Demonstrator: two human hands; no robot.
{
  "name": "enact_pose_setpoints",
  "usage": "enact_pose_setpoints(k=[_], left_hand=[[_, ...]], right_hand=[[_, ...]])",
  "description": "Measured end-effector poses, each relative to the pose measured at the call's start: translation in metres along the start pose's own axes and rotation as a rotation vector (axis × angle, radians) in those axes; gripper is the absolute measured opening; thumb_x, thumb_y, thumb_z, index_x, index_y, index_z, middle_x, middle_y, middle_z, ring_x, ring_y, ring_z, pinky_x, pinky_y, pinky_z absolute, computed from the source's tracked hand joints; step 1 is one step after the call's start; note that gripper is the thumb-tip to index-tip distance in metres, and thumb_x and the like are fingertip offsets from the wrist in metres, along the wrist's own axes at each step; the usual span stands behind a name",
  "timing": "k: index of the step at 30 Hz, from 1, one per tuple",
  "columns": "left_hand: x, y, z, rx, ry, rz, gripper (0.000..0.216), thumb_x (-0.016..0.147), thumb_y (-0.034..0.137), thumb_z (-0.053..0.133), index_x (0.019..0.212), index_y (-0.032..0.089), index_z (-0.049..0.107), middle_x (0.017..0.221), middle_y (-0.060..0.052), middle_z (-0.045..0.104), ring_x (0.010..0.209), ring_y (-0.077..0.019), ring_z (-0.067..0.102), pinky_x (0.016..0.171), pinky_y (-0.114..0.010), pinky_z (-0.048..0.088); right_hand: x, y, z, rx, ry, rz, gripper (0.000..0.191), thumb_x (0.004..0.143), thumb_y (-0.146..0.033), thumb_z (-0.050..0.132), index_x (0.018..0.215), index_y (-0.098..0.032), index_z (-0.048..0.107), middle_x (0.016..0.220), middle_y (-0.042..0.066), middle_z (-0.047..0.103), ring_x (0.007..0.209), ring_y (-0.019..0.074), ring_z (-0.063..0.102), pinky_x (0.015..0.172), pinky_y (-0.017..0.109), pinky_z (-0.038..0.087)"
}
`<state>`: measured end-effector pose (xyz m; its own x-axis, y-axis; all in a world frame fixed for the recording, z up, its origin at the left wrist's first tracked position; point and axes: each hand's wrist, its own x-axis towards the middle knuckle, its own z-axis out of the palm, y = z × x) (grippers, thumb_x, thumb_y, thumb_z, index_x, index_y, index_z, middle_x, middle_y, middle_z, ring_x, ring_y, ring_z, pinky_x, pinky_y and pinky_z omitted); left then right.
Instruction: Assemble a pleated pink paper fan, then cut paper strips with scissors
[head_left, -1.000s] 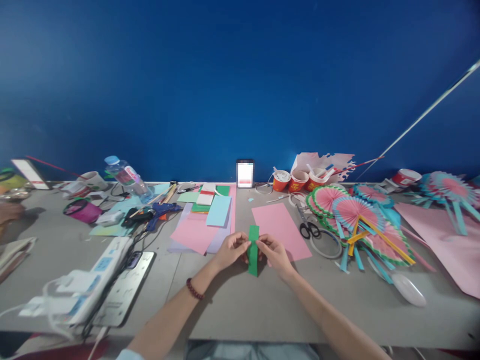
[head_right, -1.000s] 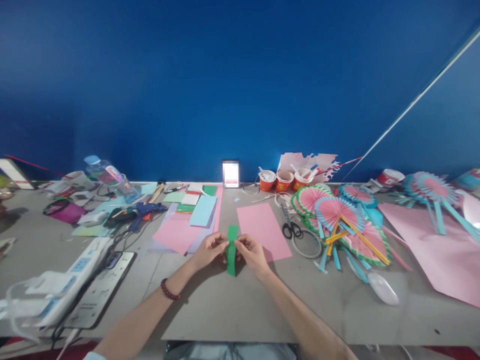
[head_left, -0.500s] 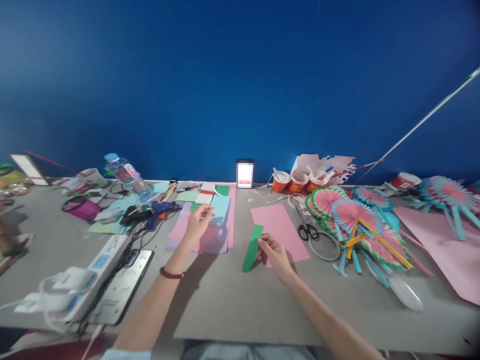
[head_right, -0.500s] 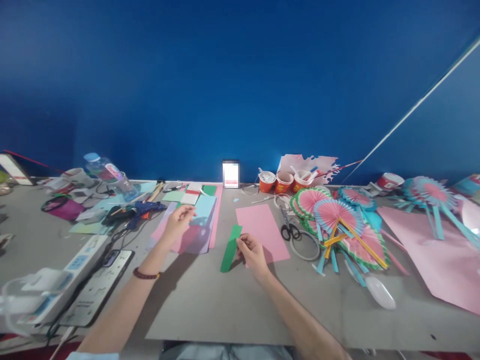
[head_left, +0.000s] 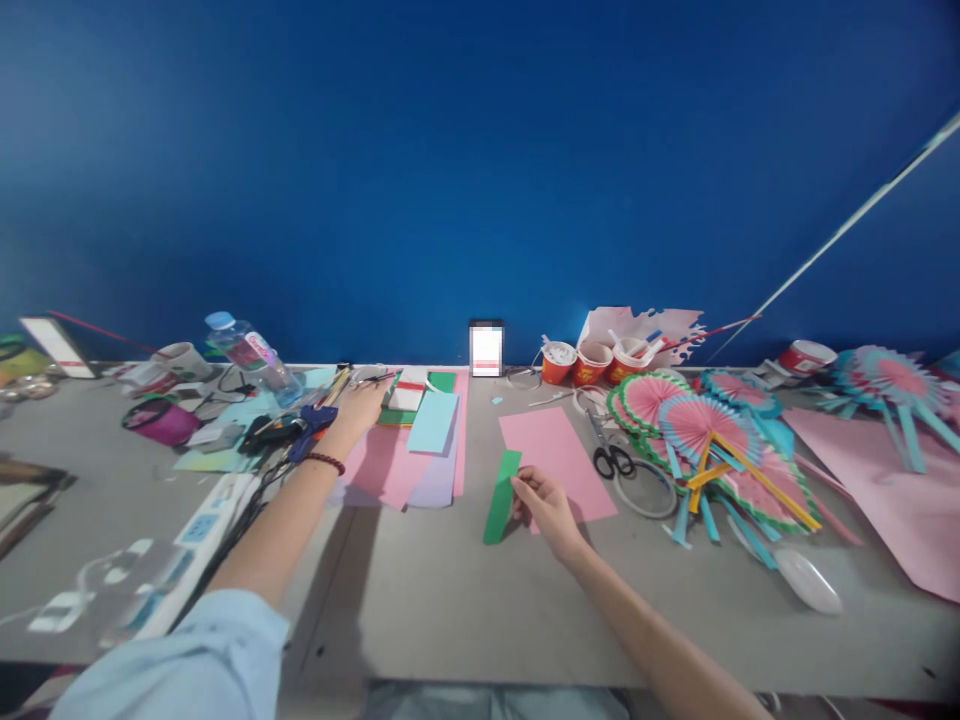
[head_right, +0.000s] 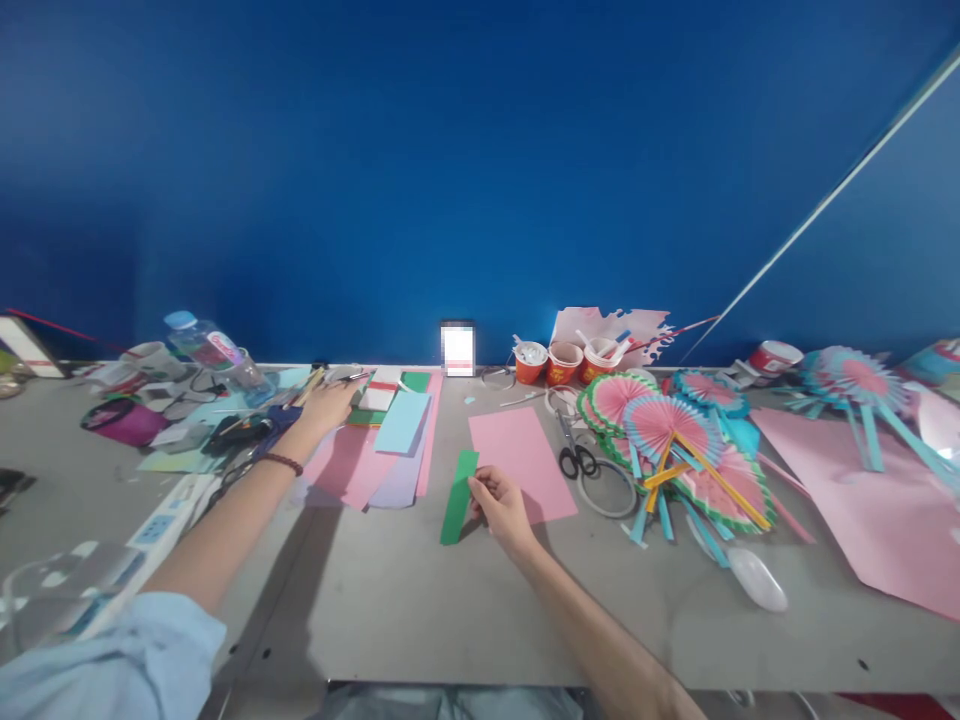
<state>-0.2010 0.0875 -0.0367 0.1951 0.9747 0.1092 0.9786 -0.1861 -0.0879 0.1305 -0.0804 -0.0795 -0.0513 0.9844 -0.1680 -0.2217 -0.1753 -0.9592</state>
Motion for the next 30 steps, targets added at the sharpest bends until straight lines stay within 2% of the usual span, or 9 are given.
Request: enact_pose_setpoints(k=[3,5,11,15,19,21,25,28,30], left_hand=[[0.006,-0.001,0.000,0.007,-0.011,-0.001,0.023,0.073,0.003,0.049,0.080,0.010,0.069,0.084,-0.017,0.069,0.090,-0.0315,0.063,0.084,-0.040,0.042],[0.006,-0.001,-0.005,0.011,0.013,0.004,0.020,0.074,0.004,0.049,0.069,0.012,0.067,0.079,-0.016,0.069,0.089,-0.0302,0.062,0.086,-0.039,0.040],[-0.007,-0.008,-0.043,0.059,0.189,-0.058,0.028,0.082,0.010,0.039,0.084,0.011,0.067,0.094,-0.022,0.067,0.104,-0.0341,0.054,0.089,-0.045,0.037],[-0.009,-0.009,-0.069,-0.215,0.400,-0.403,0.023,0.080,0.028,0.049,0.082,0.014,0.068,0.085,-0.015,0.070,0.092,-0.0317,0.061,0.079,-0.040,0.044],[-0.009,0.008,-0.071,-0.988,0.245,-0.457,0.029,0.070,0.041,0.060,0.082,0.016,0.069,0.076,-0.007,0.071,0.074,-0.0220,0.065,0.064,-0.029,0.049],[-0.014,0.022,-0.062,-1.200,0.117,-0.415,0.034,0.064,0.044,0.066,0.082,0.015,0.069,0.075,-0.007,0.071,0.070,-0.0208,0.065,0.062,-0.029,0.050],[-0.030,0.048,-0.035,-1.108,-0.096,-0.219,0.033,0.068,0.048,0.063,0.074,0.016,0.068,0.070,-0.006,0.070,0.065,-0.0203,0.064,0.058,-0.029,0.049],[-0.037,0.059,-0.014,-0.960,-0.099,-0.237,0.025,0.069,0.040,0.062,0.056,0.018,0.061,0.058,-0.002,0.065,0.060,-0.0200,0.061,0.059,-0.030,0.047],[-0.040,0.064,-0.005,-0.885,-0.084,-0.269,0.021,0.071,0.036,0.060,0.059,0.018,0.062,0.059,-0.002,0.065,0.063,-0.0216,0.062,0.062,-0.031,0.046]], right_hand=[[0.000,-0.001,0.000,-0.010,0.002,0.004,0.044,0.066,-0.058,0.071,0.072,-0.019,0.054,0.050,-0.006,0.052,0.042,0.0081,0.050,0.040,0.019,0.035],[0.000,-0.003,0.000,-0.010,0.000,0.006,0.044,0.065,-0.059,0.071,0.072,-0.019,0.054,0.050,-0.006,0.052,0.042,0.0081,0.050,0.040,0.019,0.035],[-0.002,-0.008,0.003,-0.007,0.004,0.016,0.046,0.061,-0.061,0.073,0.071,-0.019,0.055,0.049,-0.006,0.052,0.042,0.0084,0.049,0.041,0.021,0.038],[-0.002,-0.006,0.002,-0.003,-0.006,0.016,0.047,0.062,-0.061,0.073,0.071,-0.019,0.055,0.050,-0.006,0.052,0.043,0.0085,0.049,0.044,0.021,0.041],[-0.002,-0.004,0.001,-0.009,-0.018,0.015,0.046,0.064,-0.061,0.071,0.073,-0.019,0.055,0.050,-0.006,0.053,0.042,0.0088,0.050,0.041,0.020,0.037],[-0.003,-0.004,0.000,-0.018,-0.022,0.018,0.046,0.065,-0.062,0.071,0.073,-0.019,0.054,0.050,-0.005,0.053,0.041,0.0090,0.051,0.038,0.019,0.034],[-0.003,-0.004,-0.001,-0.031,-0.016,0.027,0.048,0.064,-0.064,0.070,0.074,-0.019,0.054,0.050,-0.005,0.053,0.041,0.0098,0.051,0.034,0.019,0.030],[-0.002,-0.004,-0.002,-0.033,-0.015,0.034,0.048,0.064,-0.063,0.070,0.075,-0.019,0.054,0.050,-0.005,0.053,0.041,0.0100,0.051,0.033,0.018,0.030],[-0.002,-0.003,-0.003,-0.029,-0.019,0.033,0.048,0.064,-0.063,0.070,0.075,-0.019,0.054,0.050,-0.005,0.053,0.041,0.0096,0.051,0.034,0.018,0.031]])
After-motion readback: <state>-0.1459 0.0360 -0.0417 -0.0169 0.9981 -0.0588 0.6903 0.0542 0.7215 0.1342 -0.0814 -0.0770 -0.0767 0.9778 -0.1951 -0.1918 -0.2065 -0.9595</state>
